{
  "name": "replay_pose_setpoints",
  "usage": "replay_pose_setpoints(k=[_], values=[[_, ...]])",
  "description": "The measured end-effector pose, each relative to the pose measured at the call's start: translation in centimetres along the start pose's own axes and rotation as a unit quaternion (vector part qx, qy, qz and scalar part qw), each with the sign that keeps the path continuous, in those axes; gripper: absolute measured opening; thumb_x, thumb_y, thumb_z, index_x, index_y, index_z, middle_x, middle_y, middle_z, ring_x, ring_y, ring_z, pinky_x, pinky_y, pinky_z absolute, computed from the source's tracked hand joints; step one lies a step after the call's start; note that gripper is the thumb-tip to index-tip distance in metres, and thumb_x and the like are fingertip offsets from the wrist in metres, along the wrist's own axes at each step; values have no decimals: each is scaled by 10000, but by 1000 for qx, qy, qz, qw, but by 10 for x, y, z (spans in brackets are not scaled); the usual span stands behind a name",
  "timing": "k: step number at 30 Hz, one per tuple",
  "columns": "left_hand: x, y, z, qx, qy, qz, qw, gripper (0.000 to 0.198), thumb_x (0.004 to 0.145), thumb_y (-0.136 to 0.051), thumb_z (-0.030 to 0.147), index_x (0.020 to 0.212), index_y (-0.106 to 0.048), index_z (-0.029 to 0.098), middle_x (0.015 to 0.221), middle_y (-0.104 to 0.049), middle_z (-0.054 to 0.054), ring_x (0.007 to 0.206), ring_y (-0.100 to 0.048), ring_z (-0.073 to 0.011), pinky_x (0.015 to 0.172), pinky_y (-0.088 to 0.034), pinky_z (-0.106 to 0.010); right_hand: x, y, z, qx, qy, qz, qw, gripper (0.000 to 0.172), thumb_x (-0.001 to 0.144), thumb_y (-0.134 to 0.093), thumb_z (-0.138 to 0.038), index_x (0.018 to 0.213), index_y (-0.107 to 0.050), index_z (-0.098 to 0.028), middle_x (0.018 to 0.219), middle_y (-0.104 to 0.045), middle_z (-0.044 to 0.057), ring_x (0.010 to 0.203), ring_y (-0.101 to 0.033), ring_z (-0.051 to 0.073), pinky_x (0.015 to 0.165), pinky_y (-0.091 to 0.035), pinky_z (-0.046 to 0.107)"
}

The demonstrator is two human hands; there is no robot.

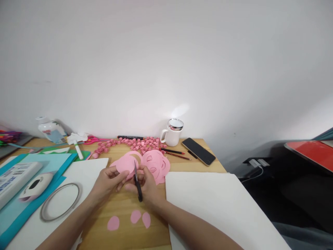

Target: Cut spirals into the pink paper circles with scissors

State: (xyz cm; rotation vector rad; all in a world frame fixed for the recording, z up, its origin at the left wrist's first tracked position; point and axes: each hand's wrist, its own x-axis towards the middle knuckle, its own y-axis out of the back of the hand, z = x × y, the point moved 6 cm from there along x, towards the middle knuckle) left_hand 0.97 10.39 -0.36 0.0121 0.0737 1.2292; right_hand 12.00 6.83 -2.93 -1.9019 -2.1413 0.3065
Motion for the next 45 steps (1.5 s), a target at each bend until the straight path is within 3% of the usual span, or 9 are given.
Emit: replay_pose_setpoints(k=[9, 15, 21, 28, 32, 35, 42, 45], values=[[0, 3, 2, -1, 0, 15, 1000, 299, 671, -657, 373, 523, -531, 145, 351, -462, 60, 348, -361, -53, 399, -249, -185, -1, 2, 2, -56, -25, 15, 998, 455, 601, -732, -348, 893, -417, -201, 537, -475, -93, 422, -367, 57, 400, -286, 165], [1, 5, 1, -5, -8, 22, 1000, 304, 667, -666, 340, 496, -504, 147, 349, -466, 62, 352, -366, -50, 419, -266, -190, -1, 3, 6, -75, -30, 15, 997, 386, 645, -671, -317, 897, -399, -208, 471, -441, -118, 369, -372, 56, 359, -265, 153], [1, 8, 3, -21, -20, 45, 999, 321, 691, -654, 340, 497, -476, 155, 349, -466, 66, 348, -369, -49, 415, -281, -180, 1, 6, 14, -73, -34, 13, 997, 385, 658, -643, -288, 948, -405, -201, 459, -498, -111, 326, -387, 53, 323, -270, 140], [0, 5, 7, -89, -13, 47, 995, 278, 727, -625, 348, 572, -488, 161, 430, -521, 56, 332, -392, -48, 380, -272, -175, -1, 3, 13, -68, -39, 12, 997, 393, 656, -659, -312, 939, -408, -205, 448, -491, -117, 314, -409, 61, 317, -301, 146], [-1, 3, 6, -93, -9, 42, 995, 226, 700, -653, 329, 607, -558, 146, 433, -542, 41, 343, -407, -54, 384, -293, -177, -2, 3, 19, -69, -40, -13, 997, 416, 656, -685, -341, 928, -397, -213, 462, -484, -119, 327, -423, 66, 331, -333, 158], [-1, 3, 4, -75, -4, 41, 996, 267, 676, -670, 323, 529, -543, 139, 365, -486, 50, 339, -374, -47, 390, -285, -174, -2, 2, 21, -72, -33, -34, 996, 440, 668, -693, -340, 960, -390, -213, 490, -494, -112, 356, -436, 70, 355, -346, 166], [0, 1, 1, -20, 19, -2, 1000, 253, 623, -699, 347, 557, -578, 135, 349, -465, 61, 316, -345, -44, 355, -227, -170, -2, 0, 3, -26, 19, -18, 999, 525, 574, -787, -309, 939, -428, -193, 653, -524, -54, 530, -436, 80, 496, -344, 194], [0, 2, 2, -5, 9, 7, 1000, 267, 629, -689, 358, 540, -565, 139, 336, -448, 66, 316, -335, -43, 356, -221, -168, -1, -1, 1, -11, 21, -20, 1000, 537, 573, -790, -316, 954, -433, -188, 657, -523, -48, 554, -434, 88, 524, -338, 202]])
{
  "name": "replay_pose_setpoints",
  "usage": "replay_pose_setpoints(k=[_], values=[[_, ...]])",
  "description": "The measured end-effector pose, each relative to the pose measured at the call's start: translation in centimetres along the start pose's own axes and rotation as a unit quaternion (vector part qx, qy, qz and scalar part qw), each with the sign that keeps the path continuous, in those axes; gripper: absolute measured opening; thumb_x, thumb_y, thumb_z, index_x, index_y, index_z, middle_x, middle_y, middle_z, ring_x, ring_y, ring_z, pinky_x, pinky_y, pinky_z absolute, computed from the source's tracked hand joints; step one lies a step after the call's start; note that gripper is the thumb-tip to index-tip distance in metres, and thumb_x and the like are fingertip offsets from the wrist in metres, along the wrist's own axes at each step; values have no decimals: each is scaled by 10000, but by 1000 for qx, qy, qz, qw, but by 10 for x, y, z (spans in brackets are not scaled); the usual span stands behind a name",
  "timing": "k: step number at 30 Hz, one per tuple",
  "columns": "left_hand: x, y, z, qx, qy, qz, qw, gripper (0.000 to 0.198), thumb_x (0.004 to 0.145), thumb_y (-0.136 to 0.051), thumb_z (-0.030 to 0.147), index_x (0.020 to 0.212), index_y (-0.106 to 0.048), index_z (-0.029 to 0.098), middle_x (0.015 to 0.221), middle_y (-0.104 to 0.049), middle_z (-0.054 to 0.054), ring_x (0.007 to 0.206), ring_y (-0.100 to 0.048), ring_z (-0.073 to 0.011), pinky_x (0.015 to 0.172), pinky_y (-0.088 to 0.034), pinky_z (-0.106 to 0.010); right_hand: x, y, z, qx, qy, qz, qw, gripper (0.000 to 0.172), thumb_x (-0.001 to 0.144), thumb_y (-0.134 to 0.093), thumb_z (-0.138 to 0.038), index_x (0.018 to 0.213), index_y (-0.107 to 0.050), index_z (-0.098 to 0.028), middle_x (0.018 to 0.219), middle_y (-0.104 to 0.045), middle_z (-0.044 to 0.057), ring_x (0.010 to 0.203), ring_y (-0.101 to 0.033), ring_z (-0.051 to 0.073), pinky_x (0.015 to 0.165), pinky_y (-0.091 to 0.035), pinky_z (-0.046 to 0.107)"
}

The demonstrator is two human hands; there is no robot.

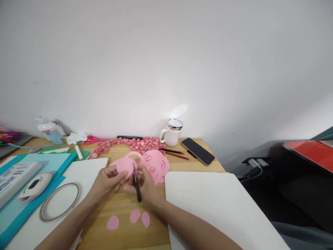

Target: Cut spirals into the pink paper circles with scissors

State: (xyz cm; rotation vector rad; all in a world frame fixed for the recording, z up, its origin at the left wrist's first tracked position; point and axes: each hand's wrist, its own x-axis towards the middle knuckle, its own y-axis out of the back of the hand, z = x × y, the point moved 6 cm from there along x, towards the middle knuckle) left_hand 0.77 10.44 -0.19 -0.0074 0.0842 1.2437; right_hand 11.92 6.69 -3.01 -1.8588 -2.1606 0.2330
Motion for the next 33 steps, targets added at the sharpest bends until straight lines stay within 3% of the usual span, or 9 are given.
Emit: replay_pose_setpoints(k=[11, 21, 27, 33], values=[[-2, 1, 5, -4, -8, 23, 1000, 316, 637, -677, 389, 502, -521, 150, 337, -428, 70, 328, -325, -45, 367, -232, -174, 0, 3, 4, -39, -28, 2, 999, 489, 580, -763, -364, 906, -432, -210, 574, -455, -84, 455, -346, 62, 417, -271, 171], [1, 5, 0, -34, -1, 40, 999, 342, 632, -685, 395, 491, -482, 158, 343, -425, 73, 335, -328, -46, 383, -229, -183, 0, 5, 10, -47, -50, 18, 997, 420, 633, -703, -293, 912, -402, -205, 480, -415, -127, 376, -350, 43, 362, -262, 143], [2, 9, 3, -57, -30, 60, 996, 329, 675, -658, 392, 518, -485, 161, 380, -457, 64, 335, -342, -45, 391, -258, -188, 0, 4, 13, -53, -61, 23, 997, 406, 642, -672, -279, 942, -406, -214, 447, -429, -135, 331, -372, 51, 332, -270, 142], [0, 1, 3, -90, -7, 19, 996, 231, 666, -684, 338, 609, -558, 154, 416, -533, 51, 331, -410, -52, 373, -299, -169, -1, 2, 12, -53, -67, 18, 996, 397, 638, -693, -330, 897, -413, -217, 458, -448, -125, 330, -386, 55, 330, -314, 153]])
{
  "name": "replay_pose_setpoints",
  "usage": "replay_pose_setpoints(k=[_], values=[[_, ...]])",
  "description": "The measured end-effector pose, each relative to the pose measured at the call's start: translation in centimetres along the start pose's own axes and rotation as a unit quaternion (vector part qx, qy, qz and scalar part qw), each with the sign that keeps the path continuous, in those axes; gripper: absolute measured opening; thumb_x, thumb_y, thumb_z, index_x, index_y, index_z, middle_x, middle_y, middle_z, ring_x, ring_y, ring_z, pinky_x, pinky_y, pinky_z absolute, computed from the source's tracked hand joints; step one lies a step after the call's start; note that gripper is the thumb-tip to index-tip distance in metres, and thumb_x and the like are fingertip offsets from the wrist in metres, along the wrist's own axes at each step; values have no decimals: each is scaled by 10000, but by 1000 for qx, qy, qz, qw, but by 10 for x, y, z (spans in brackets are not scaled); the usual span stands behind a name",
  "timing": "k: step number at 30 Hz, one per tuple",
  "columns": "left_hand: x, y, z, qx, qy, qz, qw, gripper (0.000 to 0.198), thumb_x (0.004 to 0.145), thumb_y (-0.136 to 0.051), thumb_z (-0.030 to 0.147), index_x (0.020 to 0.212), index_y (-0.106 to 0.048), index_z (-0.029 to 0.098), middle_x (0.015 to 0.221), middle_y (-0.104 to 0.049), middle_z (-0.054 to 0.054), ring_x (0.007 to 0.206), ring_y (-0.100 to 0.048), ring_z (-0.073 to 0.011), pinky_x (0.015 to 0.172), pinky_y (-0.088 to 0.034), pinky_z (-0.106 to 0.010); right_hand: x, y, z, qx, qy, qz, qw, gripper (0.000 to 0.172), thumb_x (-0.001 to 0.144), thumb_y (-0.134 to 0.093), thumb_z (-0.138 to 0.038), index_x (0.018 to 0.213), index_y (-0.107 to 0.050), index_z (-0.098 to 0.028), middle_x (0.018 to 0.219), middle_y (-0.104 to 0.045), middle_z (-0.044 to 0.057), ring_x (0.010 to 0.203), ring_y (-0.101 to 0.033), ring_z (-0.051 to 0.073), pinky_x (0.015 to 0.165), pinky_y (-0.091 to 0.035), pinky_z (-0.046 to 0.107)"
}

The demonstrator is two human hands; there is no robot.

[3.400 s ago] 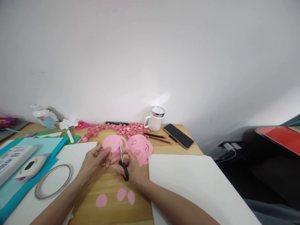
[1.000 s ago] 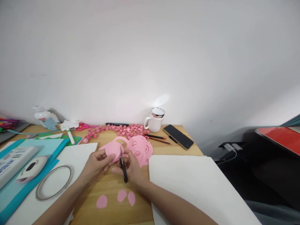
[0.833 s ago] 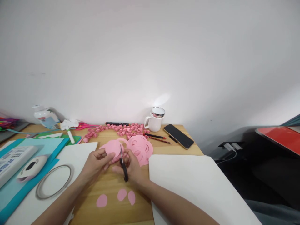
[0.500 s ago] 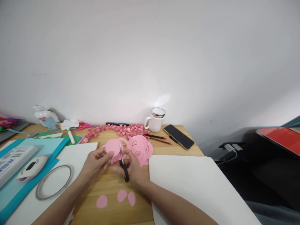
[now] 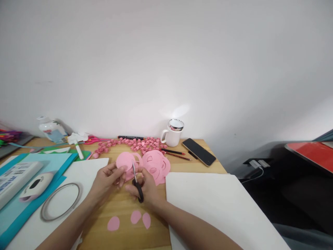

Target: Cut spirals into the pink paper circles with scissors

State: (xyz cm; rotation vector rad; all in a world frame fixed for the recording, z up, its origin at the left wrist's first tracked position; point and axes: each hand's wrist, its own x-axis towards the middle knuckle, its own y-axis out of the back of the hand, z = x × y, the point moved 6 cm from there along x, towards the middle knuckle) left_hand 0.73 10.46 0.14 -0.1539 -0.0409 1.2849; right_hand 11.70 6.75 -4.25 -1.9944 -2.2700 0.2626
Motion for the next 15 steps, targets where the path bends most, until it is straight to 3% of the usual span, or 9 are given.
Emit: replay_pose_setpoints(k=[3, 8, 15], values=[[-1, -5, -1, -3, 8, -18, 1000, 217, 657, -691, 321, 603, -580, 142, 415, -542, 40, 338, -429, -58, 371, -310, -170, 0, -1, 2, 6, 9, -10, 1000, 418, 621, -719, -352, 872, -413, -217, 504, -452, -116, 348, -380, 46, 346, -340, 156], [-2, -1, -1, 7, -3, 9, 1000, 262, 660, -683, 303, 509, -549, 136, 372, -496, 47, 341, -383, -46, 374, -288, -167, -1, -3, 5, -18, 12, -49, 999, 447, 620, -741, -362, 910, -437, -210, 538, -475, -99, 397, -411, 60, 383, -346, 166], [-2, -2, -5, 86, -3, -21, 996, 242, 658, -676, 309, 527, -568, 136, 344, -453, 63, 335, -353, -45, 363, -247, -169, -2, -2, -9, 5, 61, -44, 997, 495, 548, -806, -331, 875, -462, -193, 637, -492, -59, 541, -445, 88, 479, -333, 190]])
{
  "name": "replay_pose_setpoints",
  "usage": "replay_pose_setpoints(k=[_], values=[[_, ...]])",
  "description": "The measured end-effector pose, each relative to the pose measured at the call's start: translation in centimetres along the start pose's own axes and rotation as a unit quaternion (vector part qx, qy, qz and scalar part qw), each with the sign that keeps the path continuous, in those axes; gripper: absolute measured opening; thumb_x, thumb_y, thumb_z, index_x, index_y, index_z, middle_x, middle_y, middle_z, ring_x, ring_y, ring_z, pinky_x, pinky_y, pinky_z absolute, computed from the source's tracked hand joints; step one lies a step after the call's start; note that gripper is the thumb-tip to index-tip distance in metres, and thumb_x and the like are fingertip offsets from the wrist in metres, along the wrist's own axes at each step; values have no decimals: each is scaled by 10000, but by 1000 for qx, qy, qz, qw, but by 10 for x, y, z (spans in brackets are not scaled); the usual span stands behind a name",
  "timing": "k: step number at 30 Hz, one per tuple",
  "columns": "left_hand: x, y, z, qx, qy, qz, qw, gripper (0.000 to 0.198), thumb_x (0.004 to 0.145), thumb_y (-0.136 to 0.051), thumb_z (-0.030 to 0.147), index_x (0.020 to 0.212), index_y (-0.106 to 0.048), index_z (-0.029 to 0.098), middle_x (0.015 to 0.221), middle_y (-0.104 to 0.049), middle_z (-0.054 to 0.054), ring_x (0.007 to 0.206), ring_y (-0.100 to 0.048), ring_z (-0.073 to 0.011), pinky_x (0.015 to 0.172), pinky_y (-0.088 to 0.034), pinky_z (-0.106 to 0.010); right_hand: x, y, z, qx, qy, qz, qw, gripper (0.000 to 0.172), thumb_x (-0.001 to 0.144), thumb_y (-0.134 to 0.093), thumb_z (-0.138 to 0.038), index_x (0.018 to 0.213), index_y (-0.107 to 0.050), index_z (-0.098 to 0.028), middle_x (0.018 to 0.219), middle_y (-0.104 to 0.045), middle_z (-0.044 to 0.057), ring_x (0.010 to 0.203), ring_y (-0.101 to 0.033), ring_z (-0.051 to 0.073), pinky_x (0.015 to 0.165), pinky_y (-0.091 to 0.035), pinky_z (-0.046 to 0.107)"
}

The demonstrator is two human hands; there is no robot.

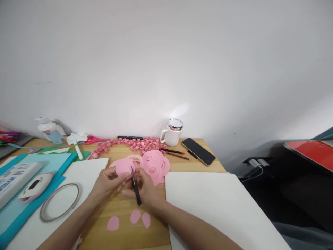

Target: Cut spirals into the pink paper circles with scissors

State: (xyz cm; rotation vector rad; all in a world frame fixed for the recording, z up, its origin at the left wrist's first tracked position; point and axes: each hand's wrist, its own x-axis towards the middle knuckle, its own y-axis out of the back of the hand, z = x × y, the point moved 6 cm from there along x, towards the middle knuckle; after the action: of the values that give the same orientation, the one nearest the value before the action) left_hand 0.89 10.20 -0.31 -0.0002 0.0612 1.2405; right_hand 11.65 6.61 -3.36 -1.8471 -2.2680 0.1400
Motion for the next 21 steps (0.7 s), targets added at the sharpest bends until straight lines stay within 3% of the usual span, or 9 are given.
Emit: replay_pose_setpoints(k=[15, 21], values=[[0, 2, 5, 7, -14, 0, 1000, 250, 679, -657, 324, 550, -559, 134, 352, -433, 76, 342, -335, -38, 377, -219, -168, 1, -1, 2, 23, -11, -4, 1000, 439, 547, -797, -354, 798, -480, -183, 594, -465, -67, 485, -367, 62, 432, -290, 171], [2, 4, 0, 8, -12, 1, 1000, 255, 685, -663, 336, 570, -569, 130, 360, -456, 69, 345, -350, -39, 387, -227, -167, 1, 3, 6, -13, -21, 16, 1000, 359, 624, -738, -328, 828, -479, -186, 515, -442, -95, 410, -384, 53, 386, -285, 157]])
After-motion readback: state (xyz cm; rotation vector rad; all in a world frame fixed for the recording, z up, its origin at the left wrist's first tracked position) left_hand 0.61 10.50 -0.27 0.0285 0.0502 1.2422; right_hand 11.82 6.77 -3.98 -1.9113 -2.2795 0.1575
